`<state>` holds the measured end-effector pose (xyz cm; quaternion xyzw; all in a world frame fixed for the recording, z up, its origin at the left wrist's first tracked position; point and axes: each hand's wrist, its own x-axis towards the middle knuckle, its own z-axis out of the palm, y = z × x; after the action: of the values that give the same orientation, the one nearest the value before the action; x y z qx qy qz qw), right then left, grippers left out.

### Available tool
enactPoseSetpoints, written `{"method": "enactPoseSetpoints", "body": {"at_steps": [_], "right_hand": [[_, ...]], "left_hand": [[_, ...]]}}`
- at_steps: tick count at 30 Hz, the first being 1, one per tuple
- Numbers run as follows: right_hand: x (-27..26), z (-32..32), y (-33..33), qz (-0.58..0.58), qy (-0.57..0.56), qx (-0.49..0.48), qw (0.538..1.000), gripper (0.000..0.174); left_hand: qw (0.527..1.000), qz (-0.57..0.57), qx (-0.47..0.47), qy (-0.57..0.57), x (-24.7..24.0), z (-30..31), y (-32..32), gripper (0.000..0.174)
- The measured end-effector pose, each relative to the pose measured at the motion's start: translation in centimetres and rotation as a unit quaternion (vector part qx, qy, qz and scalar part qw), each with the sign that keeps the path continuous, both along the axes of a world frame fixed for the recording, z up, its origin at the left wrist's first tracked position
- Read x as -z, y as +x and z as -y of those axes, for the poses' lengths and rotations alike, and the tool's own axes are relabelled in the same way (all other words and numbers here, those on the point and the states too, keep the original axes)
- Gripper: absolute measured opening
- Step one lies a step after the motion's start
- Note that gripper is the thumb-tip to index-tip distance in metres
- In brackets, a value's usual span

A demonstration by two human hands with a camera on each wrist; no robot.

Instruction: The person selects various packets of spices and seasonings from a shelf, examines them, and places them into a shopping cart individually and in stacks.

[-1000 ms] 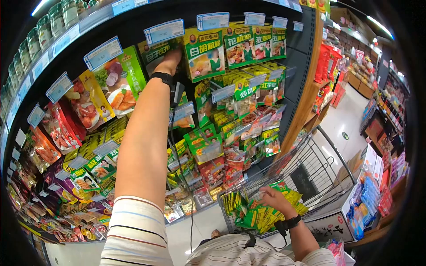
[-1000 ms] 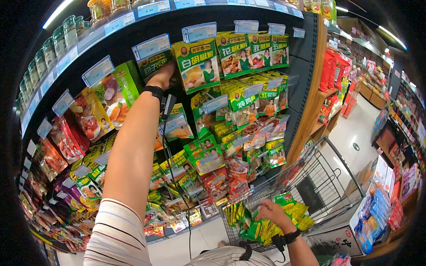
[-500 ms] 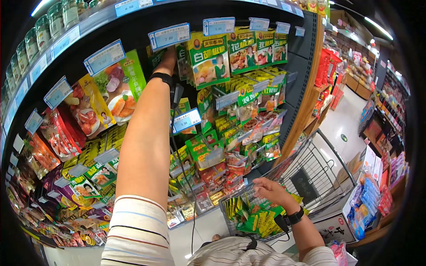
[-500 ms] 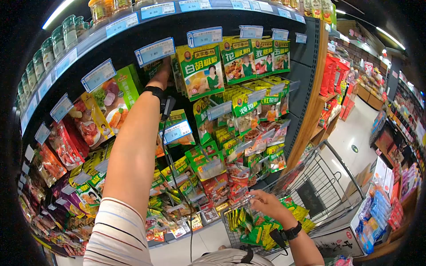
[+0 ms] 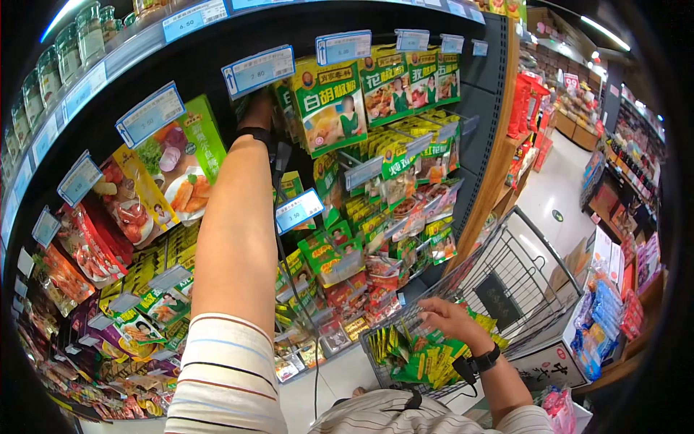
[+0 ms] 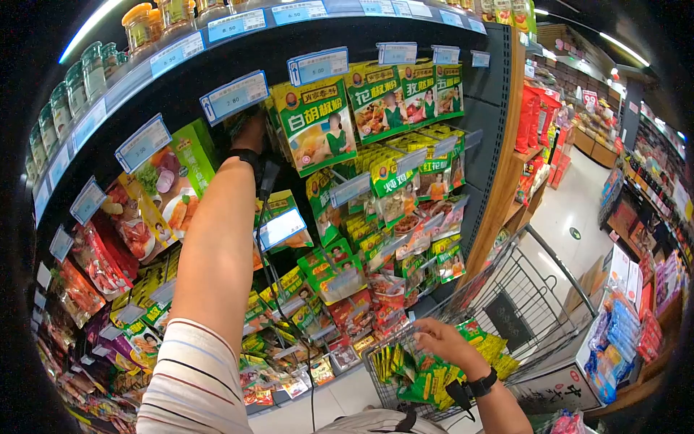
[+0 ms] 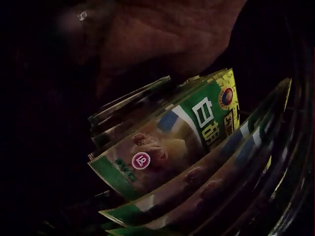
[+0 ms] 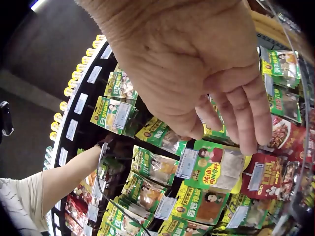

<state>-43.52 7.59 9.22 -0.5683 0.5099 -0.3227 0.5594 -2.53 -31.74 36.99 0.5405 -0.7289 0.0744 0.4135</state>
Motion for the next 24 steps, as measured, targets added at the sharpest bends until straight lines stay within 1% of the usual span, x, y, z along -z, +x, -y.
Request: {"method": "enactPoseSetpoints", "body": {"at_steps": [2,4,8,10,15,18,21,24], "right_hand": [[0.4,0.0,0.0,0.023,-0.006,0.001,1.000,0.044],[0.5,-0.2,0.0,0.018,-0.006,0.009,1.000,0.044],[1.2,-0.3,0.0,0.026,-0.004,0.002,1.000,0.045],[1.4,-0.5,0.1,0.031,0.009,0.009,0.999,0.045],[2.3,-0.4,0.0,0.016,0.019,0.014,1.000,0.044],[2.3,-0.5,0.1,0.012,0.020,0.019,1.000,0.044],[2.4,-0.1,0.4,0.013,0.018,0.015,1.000,0.042],[0.8,0.9,1.2,0.036,0.021,0.009,0.999,0.040]], "left_hand": [[1.000,-0.019,0.020,0.003,0.0,-0.2,-0.3,0.053],[0.998,-0.055,0.038,0.004,-0.2,0.1,-0.5,0.053],[0.980,-0.169,0.099,0.022,-0.6,1.3,-0.6,0.052],[0.959,-0.237,0.148,0.044,-0.5,2.0,-0.5,0.052],[0.877,-0.384,0.269,0.103,-0.3,2.9,-0.2,0.052],[0.842,-0.425,0.309,0.127,-0.2,3.3,0.0,0.052],[0.820,-0.445,0.330,0.144,-0.2,3.5,0.1,0.052],[0.807,-0.455,0.344,0.153,-0.3,3.6,0.3,0.052]]}}
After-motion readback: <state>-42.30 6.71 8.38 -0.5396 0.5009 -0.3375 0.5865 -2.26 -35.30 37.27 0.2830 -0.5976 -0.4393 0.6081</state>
